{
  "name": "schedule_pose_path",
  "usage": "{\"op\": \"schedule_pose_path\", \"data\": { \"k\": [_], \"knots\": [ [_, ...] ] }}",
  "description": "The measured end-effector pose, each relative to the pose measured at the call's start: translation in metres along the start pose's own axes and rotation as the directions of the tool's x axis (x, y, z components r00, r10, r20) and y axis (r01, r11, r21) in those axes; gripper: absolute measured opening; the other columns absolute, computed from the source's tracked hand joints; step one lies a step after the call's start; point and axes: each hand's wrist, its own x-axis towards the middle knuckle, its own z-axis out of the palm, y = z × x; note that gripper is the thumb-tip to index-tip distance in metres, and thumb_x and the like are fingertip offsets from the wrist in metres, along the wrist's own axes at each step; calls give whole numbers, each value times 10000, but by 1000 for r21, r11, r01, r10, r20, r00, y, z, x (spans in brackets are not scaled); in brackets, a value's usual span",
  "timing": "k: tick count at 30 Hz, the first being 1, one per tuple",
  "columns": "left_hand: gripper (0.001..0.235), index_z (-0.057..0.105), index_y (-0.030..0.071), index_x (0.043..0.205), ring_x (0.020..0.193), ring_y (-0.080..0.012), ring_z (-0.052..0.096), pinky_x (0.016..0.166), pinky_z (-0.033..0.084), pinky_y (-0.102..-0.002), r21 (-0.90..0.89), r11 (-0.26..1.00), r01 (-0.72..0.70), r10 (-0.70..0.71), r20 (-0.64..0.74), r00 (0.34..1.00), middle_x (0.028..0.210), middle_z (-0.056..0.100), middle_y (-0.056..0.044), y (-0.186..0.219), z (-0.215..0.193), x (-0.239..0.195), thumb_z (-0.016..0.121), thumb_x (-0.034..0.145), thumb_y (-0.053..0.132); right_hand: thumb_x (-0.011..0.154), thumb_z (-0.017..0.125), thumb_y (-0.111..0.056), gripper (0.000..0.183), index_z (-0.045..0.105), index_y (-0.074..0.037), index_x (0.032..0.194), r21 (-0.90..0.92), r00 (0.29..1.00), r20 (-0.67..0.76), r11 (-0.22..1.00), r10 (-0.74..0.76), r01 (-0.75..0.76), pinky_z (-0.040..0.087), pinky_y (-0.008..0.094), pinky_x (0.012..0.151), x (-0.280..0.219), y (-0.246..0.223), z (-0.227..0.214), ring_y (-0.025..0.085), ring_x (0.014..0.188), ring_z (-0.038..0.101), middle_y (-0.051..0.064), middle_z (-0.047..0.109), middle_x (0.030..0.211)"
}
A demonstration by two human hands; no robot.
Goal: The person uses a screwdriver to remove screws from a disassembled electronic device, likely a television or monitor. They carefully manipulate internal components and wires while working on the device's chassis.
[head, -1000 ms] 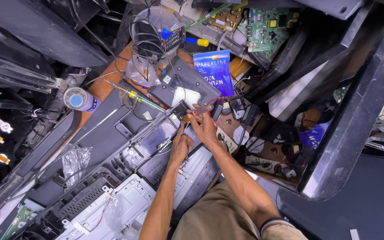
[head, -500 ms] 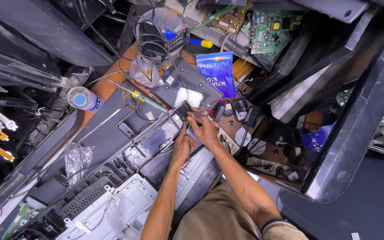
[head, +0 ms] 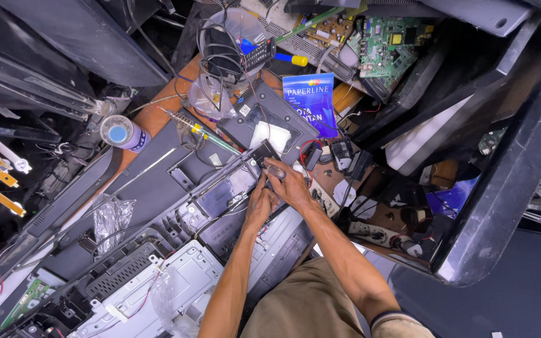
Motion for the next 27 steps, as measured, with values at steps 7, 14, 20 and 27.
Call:
{"op": "schedule_pose_path", "data": {
  "k": [7, 14, 20, 27],
  "knots": [
    [513, 203, 34, 1383, 502, -183, 567, 437, 463, -251, -16, 1000, -14, 15, 20, 1000, 656, 608, -136, -10, 0, 2, 243, 882, 138, 789, 651, -182, 146, 630, -125, 922, -31, 997, 65, 999, 45, -43, 521, 344, 605, 1, 3, 2, 263, 716, 647, 65, 661, 777],
    [512, 207, 57, 1391, 519, -180, 571, 448, 477, -250, -17, 1000, -5, 5, 14, 1000, 671, 610, -128, 1, 0, -1, 233, 883, 117, 766, 692, -215, 152, 595, -125, 841, -96, 999, -35, 995, 33, -37, 510, 336, 549, 7, 4, 8, 256, 635, 637, 66, 631, 671],
    [471, 375, 108, 1314, 533, -144, 528, 489, 440, -250, -15, 998, -54, 51, -162, 985, 588, 552, -56, 10, 6, -15, 316, 848, 136, 763, 708, -240, 180, 577, -119, 786, -112, 999, -40, 994, 2, -6, 499, 347, 538, 16, -8, -1, 265, 598, 623, 73, 608, 623],
    [468, 571, 79, 1154, 338, -98, 431, 344, 320, -183, 186, 840, -511, 535, -445, 718, 399, 497, -5, 21, 13, 2, 728, 714, 100, 765, 669, -259, 141, 576, -154, 774, -123, 1000, 24, 992, -9, 12, 472, 369, 548, 3, 12, 4, 284, 587, 585, 59, 551, 607]
  ]
}}
